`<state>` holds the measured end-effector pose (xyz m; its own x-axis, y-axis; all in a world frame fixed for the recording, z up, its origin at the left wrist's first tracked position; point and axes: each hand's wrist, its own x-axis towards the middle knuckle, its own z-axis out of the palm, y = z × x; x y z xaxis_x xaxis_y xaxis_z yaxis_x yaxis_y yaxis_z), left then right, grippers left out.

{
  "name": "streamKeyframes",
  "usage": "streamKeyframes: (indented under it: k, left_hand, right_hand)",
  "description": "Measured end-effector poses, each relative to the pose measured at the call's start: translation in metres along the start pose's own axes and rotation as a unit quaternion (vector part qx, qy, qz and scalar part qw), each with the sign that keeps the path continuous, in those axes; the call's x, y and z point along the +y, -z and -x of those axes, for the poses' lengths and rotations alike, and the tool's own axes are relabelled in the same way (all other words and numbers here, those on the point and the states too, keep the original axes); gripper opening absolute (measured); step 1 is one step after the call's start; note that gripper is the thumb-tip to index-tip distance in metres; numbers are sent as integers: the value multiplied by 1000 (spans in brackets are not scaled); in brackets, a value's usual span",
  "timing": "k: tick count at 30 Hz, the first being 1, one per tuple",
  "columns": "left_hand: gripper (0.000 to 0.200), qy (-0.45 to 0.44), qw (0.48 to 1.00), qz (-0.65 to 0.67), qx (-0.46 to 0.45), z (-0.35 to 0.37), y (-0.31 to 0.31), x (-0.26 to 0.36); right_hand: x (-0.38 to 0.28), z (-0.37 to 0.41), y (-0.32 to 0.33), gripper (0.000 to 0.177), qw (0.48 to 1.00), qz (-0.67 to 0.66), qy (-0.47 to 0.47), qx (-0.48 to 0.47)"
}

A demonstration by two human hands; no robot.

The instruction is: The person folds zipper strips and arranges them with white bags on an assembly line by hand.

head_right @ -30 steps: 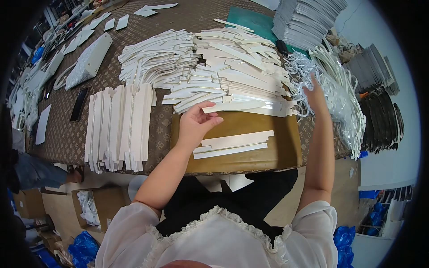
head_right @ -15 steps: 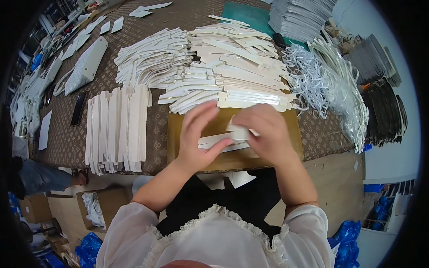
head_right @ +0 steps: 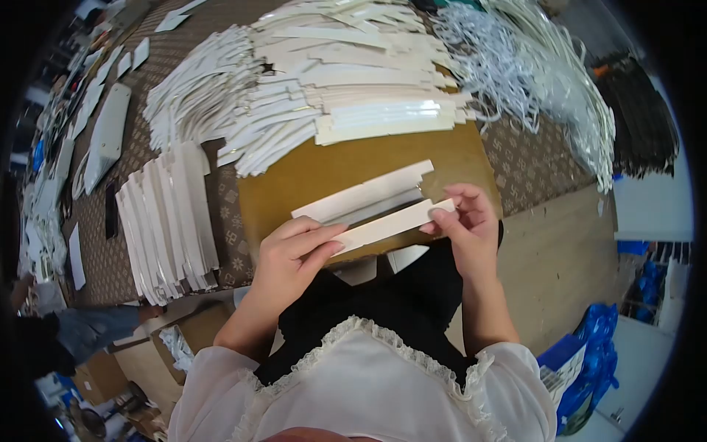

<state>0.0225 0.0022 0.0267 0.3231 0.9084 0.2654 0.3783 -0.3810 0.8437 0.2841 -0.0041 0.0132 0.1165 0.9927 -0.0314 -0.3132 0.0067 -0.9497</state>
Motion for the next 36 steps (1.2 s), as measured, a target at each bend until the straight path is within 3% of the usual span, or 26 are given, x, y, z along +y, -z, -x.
streamKeyframes:
  k: [3, 6, 14, 22, 25, 36]
  left_hand:
    - [14, 30, 999, -10, -27, 1, -10, -2]
    - [12, 60, 997, -12, -40, -2, -20, -3]
    - [14, 102, 993, -23, -48, -16, -31, -9]
    - [13, 139, 987, -55, -62, -30, -30, -12]
    - [17, 76, 990, -97, -69, -29, -30, -22]
    - [32, 45, 988, -87, -122, -30, -28, -28]
  right_hand:
    - [10, 10, 14, 16, 995, 93, -17, 35]
    - [15, 13, 36, 10, 962, 263, 20, -73]
    - [6, -9, 40, 11, 909, 400, 93, -73]
    - [15, -24, 44, 18, 891, 440, 84, -77]
    - [17, -27, 45, 18, 894, 436, 83, -69]
    - [17, -29, 40, 20, 894, 441, 62, -56]
